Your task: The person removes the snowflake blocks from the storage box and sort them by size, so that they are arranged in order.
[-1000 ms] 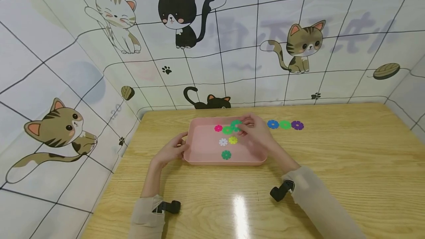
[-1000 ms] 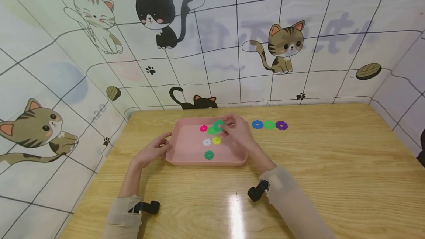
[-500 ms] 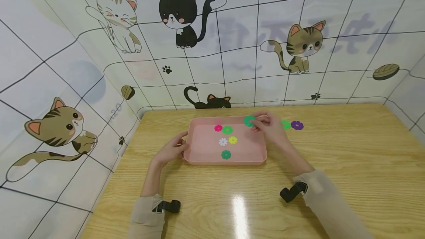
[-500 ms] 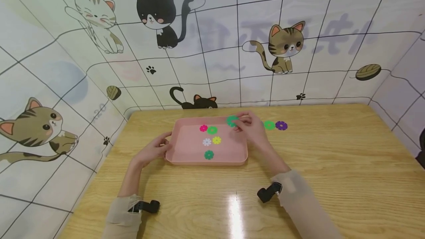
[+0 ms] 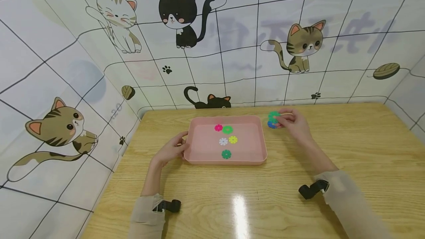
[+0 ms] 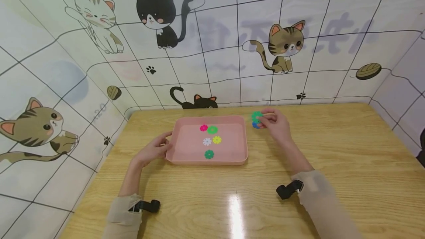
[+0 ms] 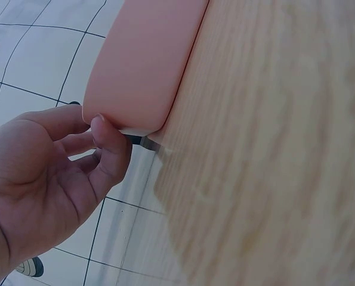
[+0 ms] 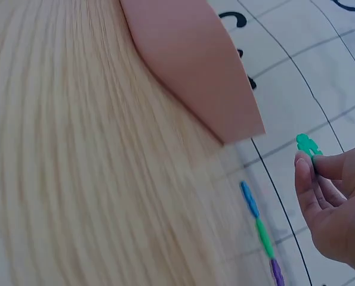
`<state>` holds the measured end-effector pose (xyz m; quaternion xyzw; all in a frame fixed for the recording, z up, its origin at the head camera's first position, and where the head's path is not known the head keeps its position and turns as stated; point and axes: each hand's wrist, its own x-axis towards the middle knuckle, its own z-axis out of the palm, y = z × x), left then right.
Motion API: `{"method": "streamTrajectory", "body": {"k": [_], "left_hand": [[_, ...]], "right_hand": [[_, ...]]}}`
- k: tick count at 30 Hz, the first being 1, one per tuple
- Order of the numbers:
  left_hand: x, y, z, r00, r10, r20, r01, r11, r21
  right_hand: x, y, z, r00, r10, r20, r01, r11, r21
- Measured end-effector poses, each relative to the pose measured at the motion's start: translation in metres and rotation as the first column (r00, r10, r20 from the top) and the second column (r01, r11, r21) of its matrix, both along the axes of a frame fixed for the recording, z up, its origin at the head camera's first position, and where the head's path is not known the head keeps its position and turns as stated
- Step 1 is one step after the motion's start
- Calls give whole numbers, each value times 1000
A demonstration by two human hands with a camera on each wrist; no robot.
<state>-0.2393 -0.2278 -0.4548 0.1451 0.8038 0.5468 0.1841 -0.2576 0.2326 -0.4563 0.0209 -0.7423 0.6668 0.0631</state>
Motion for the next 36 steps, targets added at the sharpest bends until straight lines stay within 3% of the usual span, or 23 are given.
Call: {"method": "streamTrajectory", "body": {"k": [6,14,20,25,36], "left_hand": [[0,0,0,1000,-7,-1,7,1000,-4],[0,0,1,1000,-2,-1,2,1000,-11],[0,0,1,1000,3,0,-3,1000,-15],[0,0,2,1000,-2,-1,2,1000,-10],[-1,-1,-1,1000,-2,0,2,1000,-8]], "right_hand": [[2,38,-7,1000,-26,3,26,998,-58],[6,86,-14,994,-104,23,101,989,108],[5,109,-19,986,-130,104,108,976,189],[5,114,-20,982,-146,120,97,936,339],[3,113,-20,979,-177,105,98,850,517]]}}
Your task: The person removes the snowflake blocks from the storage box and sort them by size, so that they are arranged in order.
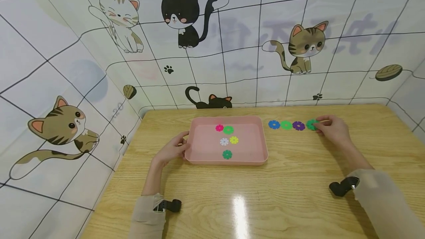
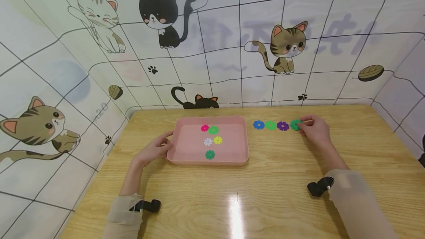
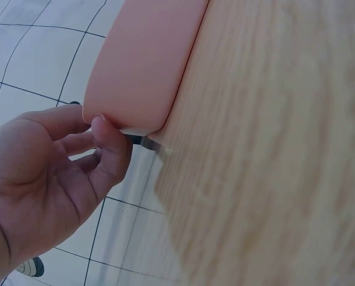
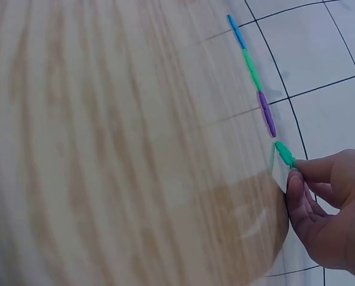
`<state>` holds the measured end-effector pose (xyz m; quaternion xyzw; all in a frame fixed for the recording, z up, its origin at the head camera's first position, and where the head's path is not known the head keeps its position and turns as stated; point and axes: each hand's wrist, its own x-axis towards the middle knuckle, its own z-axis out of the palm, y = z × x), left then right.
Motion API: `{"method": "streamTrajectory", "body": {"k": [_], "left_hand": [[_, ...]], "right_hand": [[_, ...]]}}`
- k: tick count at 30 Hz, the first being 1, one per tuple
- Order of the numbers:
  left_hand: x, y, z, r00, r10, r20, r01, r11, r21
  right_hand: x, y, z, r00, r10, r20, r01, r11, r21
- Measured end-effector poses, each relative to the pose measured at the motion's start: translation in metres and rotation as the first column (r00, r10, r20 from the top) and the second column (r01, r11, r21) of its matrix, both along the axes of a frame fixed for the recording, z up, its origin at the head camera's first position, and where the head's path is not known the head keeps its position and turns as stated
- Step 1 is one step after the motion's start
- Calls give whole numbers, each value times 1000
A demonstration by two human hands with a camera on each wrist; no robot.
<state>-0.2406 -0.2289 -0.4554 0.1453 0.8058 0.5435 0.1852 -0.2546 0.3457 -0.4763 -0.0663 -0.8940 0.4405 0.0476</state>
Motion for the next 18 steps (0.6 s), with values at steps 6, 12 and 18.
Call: {"method": "streamTrajectory", "body": {"k": [6,12,18], "left_hand": [[1,1,2,1000,-4,4,4,1000,-9],[1,2,3,1000,-5,-3,5,1000,-11],[1,2,2,1000,2,-7,-2,1000,-18]], "right_hand": [[1,-1,1,1000,12,-4,-12,996,85],[1,-3,1,1000,3,-8,-2,993,118],[0,-3,1,1000,0,-7,1,991,133]]}}
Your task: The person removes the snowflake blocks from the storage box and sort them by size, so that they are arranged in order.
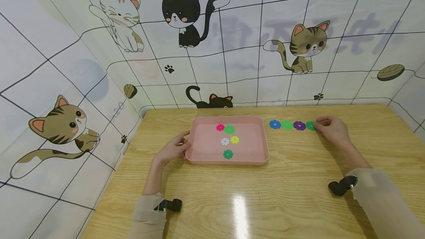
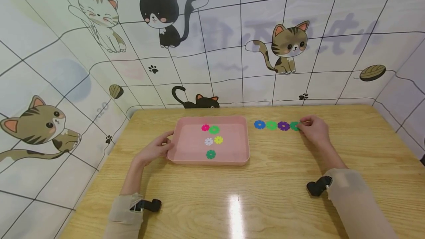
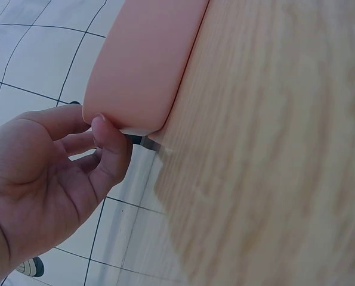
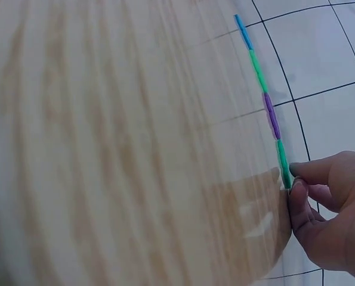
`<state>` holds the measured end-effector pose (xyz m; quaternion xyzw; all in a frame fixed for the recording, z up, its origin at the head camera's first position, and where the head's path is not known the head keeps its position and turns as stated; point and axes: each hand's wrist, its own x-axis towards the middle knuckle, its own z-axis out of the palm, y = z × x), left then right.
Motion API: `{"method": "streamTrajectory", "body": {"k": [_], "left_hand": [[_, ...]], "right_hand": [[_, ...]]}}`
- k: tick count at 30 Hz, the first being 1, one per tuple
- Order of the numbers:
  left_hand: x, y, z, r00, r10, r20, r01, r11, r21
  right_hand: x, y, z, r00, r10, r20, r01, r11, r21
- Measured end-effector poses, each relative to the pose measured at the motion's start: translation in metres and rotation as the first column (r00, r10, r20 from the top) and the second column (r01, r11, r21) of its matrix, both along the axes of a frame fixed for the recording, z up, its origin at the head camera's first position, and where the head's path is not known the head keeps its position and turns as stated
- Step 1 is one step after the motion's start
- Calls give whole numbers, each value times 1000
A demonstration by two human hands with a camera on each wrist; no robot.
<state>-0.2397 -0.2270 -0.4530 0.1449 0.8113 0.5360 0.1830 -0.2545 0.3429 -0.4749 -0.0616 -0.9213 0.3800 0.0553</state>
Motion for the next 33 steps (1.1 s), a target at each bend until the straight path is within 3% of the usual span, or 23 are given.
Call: {"method": "streamTrajectory", "body": {"k": [9,19,33], "left_hand": [[1,0,1,1000,-1,2,1,1000,10],[2,-1,0,1000,2,-6,-2,1000,4],[0,0,0,1000,2,-13,-2,1000,-3]], "right_hand": [[2,0,2,1000,6,13,-4,996,-92],[4,-15,22,999,34,-36,-38,992,-124],[0,-75,47,971,203,-127,-230,936,-268]]}}
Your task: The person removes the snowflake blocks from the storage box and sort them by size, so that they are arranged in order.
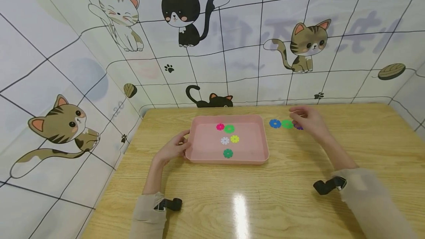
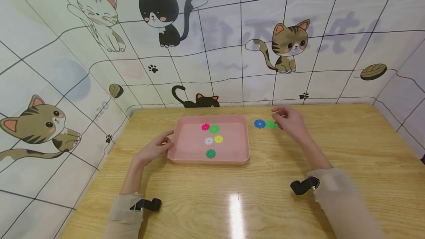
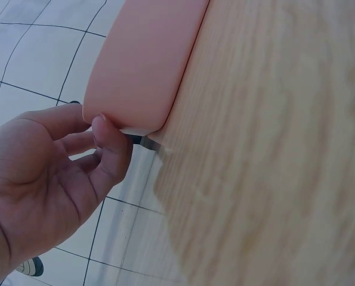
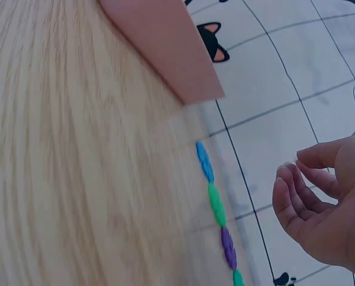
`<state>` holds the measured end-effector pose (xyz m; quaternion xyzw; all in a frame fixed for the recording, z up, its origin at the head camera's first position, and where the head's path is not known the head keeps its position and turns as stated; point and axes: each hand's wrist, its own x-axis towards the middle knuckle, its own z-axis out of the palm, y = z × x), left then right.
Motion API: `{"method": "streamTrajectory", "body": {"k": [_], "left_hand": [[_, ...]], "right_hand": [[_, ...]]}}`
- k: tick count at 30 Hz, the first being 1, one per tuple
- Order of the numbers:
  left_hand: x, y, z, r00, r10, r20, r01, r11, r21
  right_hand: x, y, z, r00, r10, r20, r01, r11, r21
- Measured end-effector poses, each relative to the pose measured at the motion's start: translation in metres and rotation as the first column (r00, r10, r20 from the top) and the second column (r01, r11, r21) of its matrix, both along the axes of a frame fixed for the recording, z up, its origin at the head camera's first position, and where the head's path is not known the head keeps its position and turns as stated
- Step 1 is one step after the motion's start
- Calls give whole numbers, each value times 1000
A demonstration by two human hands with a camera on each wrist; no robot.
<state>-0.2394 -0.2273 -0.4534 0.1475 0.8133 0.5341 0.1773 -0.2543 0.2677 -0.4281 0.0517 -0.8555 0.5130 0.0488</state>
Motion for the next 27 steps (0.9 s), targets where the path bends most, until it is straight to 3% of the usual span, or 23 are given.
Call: {"method": "streamTrajectory", "body": {"k": [6,12,21,27], "left_hand": [[0,1,0,1000,8,4,-8,1000,-9],[1,0,0,1000,20,8,-19,1000,-7],[1,1,-1,1000,26,15,-26,1000,9],[2,1,0,1000,25,17,-26,1000,11]], "right_hand": [[-9,-26,10,996,78,-36,-78,997,8],[-12,-55,15,986,167,-2,-167,986,-28],[-15,-98,4,961,265,73,-260,963,-68],[-16,-124,-1,950,294,109,-294,956,-17]]}}
